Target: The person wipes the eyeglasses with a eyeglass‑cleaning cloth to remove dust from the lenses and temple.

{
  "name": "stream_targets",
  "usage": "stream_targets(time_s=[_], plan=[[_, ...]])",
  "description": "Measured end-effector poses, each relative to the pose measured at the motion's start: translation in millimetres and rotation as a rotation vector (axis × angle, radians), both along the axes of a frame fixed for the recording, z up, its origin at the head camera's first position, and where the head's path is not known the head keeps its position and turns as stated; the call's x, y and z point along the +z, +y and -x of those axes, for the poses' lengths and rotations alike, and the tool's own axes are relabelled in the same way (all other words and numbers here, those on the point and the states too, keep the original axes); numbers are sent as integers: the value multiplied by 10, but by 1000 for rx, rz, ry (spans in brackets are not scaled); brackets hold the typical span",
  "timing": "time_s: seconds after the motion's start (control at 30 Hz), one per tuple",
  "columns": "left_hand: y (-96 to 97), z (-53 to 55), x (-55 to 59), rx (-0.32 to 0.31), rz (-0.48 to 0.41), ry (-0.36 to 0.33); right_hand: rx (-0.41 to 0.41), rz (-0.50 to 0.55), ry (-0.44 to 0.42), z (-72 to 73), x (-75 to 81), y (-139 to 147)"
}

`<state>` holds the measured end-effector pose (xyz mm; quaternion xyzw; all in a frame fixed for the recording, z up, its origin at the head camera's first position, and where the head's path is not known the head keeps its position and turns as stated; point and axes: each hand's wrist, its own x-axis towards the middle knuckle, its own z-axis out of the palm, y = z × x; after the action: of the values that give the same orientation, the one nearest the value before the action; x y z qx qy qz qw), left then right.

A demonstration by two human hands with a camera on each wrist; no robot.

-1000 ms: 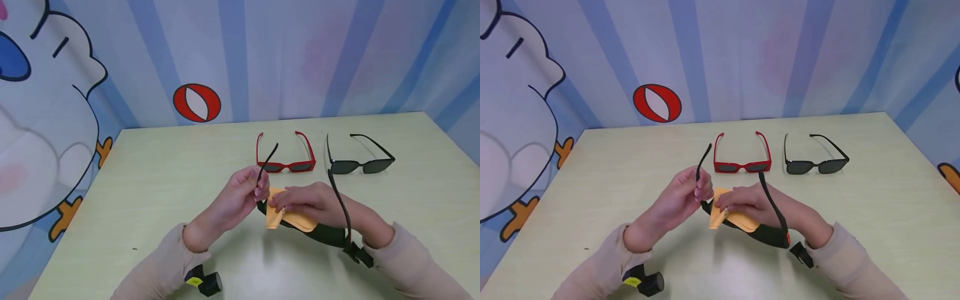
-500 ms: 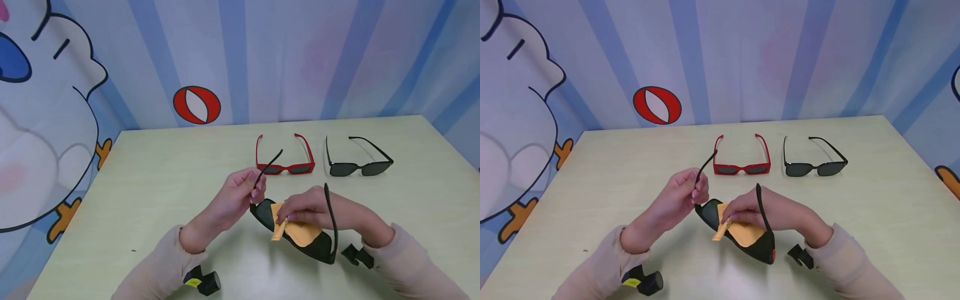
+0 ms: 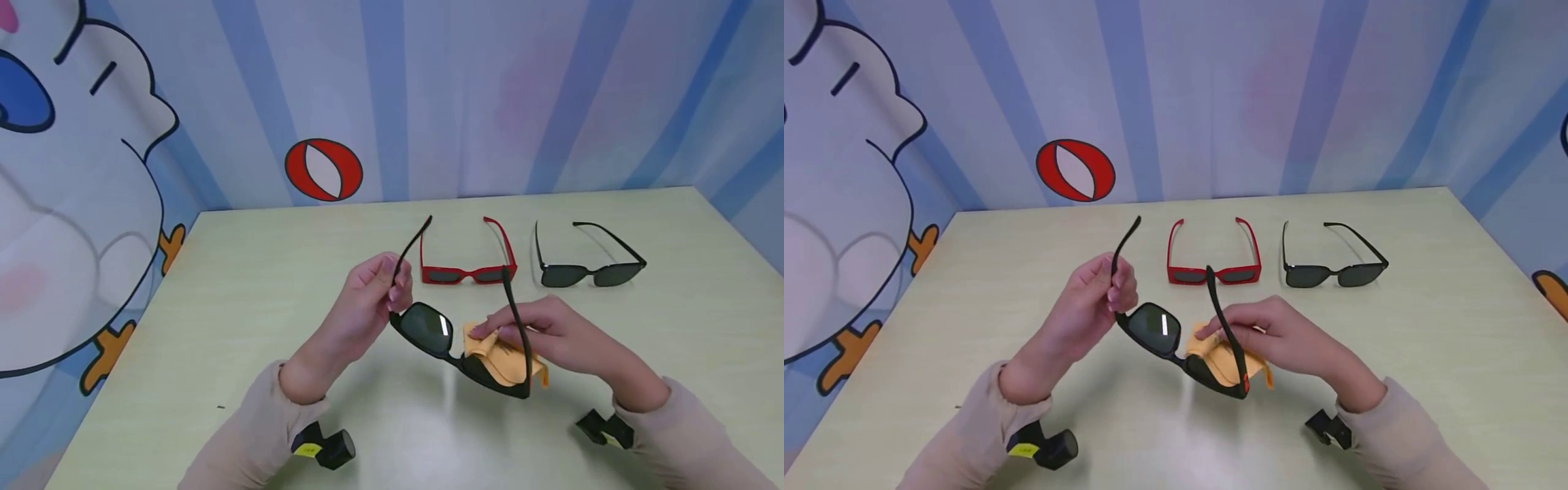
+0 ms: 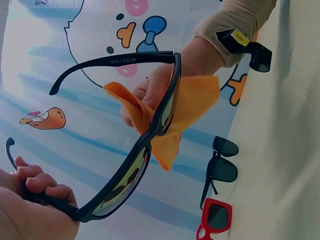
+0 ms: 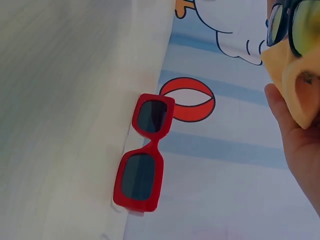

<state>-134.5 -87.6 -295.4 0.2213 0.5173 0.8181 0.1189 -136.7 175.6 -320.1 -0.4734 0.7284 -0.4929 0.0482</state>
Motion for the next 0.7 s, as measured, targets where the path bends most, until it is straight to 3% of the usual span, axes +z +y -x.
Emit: stream_targets(time_s=[0.1,0.37,0.53,0.7], plan=[[-14,3,19,23,-16,-25,27,8,48,-13,-2,28],[-22,13,70,85,-57,-99,201,42,274,-6,49,71],[-7,-1,74,104,-80,-130,248,-1,302,-26,63,66],[40,-20,88,133,-97,-138,257,-25,270,-32,86,21]])
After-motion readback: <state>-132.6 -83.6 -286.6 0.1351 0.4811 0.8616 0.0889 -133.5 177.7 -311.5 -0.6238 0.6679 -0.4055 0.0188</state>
